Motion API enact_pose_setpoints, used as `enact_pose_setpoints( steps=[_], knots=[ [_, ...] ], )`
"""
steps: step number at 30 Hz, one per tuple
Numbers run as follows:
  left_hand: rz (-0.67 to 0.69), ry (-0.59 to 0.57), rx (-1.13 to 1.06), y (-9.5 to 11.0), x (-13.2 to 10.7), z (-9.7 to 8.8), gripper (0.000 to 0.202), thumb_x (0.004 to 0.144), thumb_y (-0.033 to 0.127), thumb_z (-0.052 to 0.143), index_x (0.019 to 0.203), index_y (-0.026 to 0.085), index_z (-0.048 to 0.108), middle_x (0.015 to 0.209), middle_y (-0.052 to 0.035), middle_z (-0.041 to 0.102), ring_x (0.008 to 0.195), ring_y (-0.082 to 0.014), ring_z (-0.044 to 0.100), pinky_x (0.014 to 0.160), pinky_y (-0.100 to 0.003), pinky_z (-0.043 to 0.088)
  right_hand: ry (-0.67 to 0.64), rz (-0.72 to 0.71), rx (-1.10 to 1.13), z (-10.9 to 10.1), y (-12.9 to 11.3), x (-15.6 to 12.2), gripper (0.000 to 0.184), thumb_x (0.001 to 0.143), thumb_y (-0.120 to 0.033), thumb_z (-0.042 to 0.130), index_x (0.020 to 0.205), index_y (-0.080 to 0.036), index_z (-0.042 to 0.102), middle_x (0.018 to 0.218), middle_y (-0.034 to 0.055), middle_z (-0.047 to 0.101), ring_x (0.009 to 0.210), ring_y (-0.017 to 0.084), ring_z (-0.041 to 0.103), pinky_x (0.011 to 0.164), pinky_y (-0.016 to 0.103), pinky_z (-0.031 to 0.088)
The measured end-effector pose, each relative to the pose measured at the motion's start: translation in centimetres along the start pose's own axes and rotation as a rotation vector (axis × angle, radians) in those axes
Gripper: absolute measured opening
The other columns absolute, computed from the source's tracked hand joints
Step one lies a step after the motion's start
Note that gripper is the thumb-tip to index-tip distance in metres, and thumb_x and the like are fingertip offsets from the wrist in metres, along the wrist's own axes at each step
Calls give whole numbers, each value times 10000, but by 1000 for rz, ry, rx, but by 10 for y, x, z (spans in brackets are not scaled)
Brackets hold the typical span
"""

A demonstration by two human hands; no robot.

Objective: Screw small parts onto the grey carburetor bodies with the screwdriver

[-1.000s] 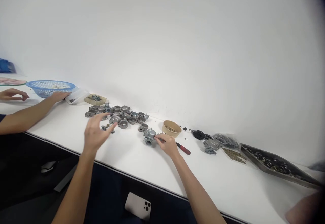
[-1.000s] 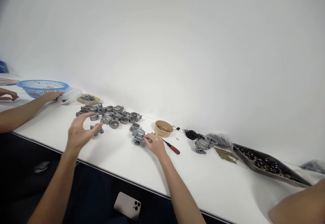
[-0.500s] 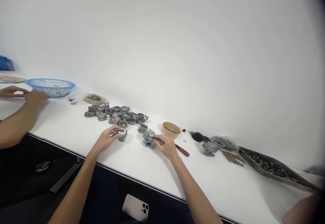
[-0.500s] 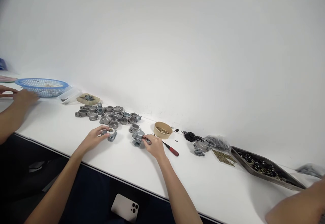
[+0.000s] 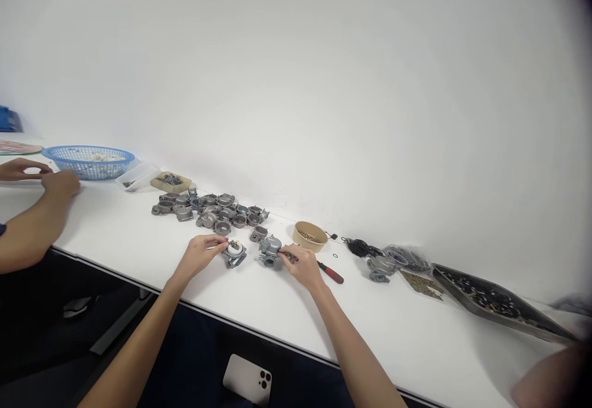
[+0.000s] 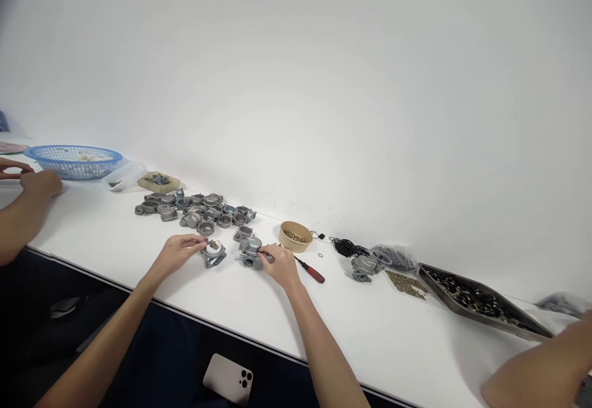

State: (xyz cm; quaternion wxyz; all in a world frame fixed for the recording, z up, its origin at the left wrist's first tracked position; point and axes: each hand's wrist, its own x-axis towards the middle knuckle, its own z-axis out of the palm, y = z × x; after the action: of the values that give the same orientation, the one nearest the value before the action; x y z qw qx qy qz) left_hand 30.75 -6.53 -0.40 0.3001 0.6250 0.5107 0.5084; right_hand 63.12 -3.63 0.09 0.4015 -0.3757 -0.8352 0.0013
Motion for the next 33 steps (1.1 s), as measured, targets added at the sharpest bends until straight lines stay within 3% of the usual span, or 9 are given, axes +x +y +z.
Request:
enact_pose_setpoints(
  steps=[9, 12, 18, 24, 28, 33],
  knots=[
    [114, 131, 289, 6, 0, 10, 290, 858, 470, 605, 875, 223, 755, 1019, -50, 768, 1000, -278, 699, 927, -361, 536, -4, 14, 5, 1, 2, 0, 133, 921, -246, 619, 940, -245, 750, 909, 25, 773, 708, 188, 692, 635, 305, 545],
    [112, 106, 293, 11, 0, 11, 287, 868, 469, 588, 913, 231, 742, 1024, -46, 759, 968, -264, 697, 874, -346, 547, -10, 19, 13, 0, 0, 0, 141, 923, -243, 611, 948, -246, 750, 923, 25, 773, 752, 195, 702, 645, 303, 552],
    [61, -137, 247, 13, 26, -9, 448, 888, 575, 534, 1117, 254, 747, 1197, -50, 724, 1063, -267, 665, 853, -313, 536, -31, 22, 6, -2, -3, 1, 133, 917, -226, 610, 927, -238, 741, 920, 26, 770, 760, 192, 699, 642, 297, 549],
    [-12, -570, 185, 23, 70, -26, 442, 770, 640, 637, 816, 238, 815, 951, -78, 767, 746, -207, 650, 552, -238, 474, -26, 18, 3, -3, -3, 1, 123, 915, -241, 621, 927, -238, 743, 923, 27, 772, 703, 177, 688, 633, 298, 556],
    [-95, -723, 173, 34, 89, -25, 361, 650, 584, 755, 691, 228, 798, 801, -79, 741, 766, -221, 659, 555, -223, 499, -15, -1, -1, -3, -4, 1, 126, 913, -238, 619, 930, -234, 743, 920, 31, 775, 752, 191, 705, 647, 303, 558],
    [-136, -835, 348, 48, 104, -19, 328, 599, 526, 782, 722, 223, 806, 883, -110, 764, 777, -235, 677, 555, -236, 520, -22, 18, -20, -5, -6, 1, 135, 907, -204, 613, 923, -236, 744, 934, 37, 777, 756, 193, 714, 645, 298, 550]
  ],
)
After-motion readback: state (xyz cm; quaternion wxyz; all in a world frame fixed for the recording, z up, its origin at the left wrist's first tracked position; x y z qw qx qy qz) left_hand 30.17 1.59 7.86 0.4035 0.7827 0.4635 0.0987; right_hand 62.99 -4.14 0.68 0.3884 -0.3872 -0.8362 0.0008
